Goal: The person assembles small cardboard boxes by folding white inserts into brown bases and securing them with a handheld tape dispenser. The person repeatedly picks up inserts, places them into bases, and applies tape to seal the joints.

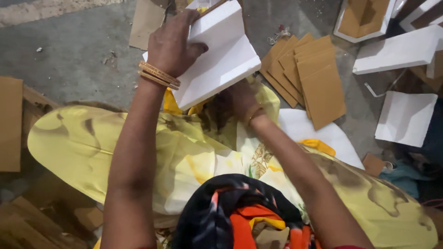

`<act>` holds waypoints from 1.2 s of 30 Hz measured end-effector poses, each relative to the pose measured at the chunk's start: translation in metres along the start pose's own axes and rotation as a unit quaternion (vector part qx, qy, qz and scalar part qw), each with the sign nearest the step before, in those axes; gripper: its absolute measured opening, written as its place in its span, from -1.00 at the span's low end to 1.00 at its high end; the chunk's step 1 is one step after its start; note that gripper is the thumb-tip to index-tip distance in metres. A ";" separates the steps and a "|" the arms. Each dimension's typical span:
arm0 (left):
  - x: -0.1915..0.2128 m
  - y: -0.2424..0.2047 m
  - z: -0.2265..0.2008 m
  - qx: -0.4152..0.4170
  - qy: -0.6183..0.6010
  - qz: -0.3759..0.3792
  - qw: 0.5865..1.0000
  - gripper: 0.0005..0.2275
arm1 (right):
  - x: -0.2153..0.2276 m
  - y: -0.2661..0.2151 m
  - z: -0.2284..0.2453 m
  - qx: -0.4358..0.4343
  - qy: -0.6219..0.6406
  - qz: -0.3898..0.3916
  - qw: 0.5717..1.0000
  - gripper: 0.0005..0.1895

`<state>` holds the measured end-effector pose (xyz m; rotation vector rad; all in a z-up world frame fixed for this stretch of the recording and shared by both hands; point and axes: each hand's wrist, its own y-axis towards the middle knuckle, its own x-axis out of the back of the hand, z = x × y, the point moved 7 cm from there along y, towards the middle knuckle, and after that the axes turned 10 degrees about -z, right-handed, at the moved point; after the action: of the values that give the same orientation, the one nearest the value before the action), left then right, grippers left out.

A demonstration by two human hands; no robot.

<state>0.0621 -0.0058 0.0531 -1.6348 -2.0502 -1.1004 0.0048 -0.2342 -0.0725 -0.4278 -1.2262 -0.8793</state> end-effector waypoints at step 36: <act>-0.032 -0.020 0.010 -0.113 0.091 0.043 0.989 -0.54 | 0.013 0.010 -0.034 -0.380 0.470 0.039 0.795 -0.16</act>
<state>0.0554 -0.0225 0.0181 -1.6392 -1.7777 -1.4356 0.0346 -0.2568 -0.0691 -0.5604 0.1131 -1.2778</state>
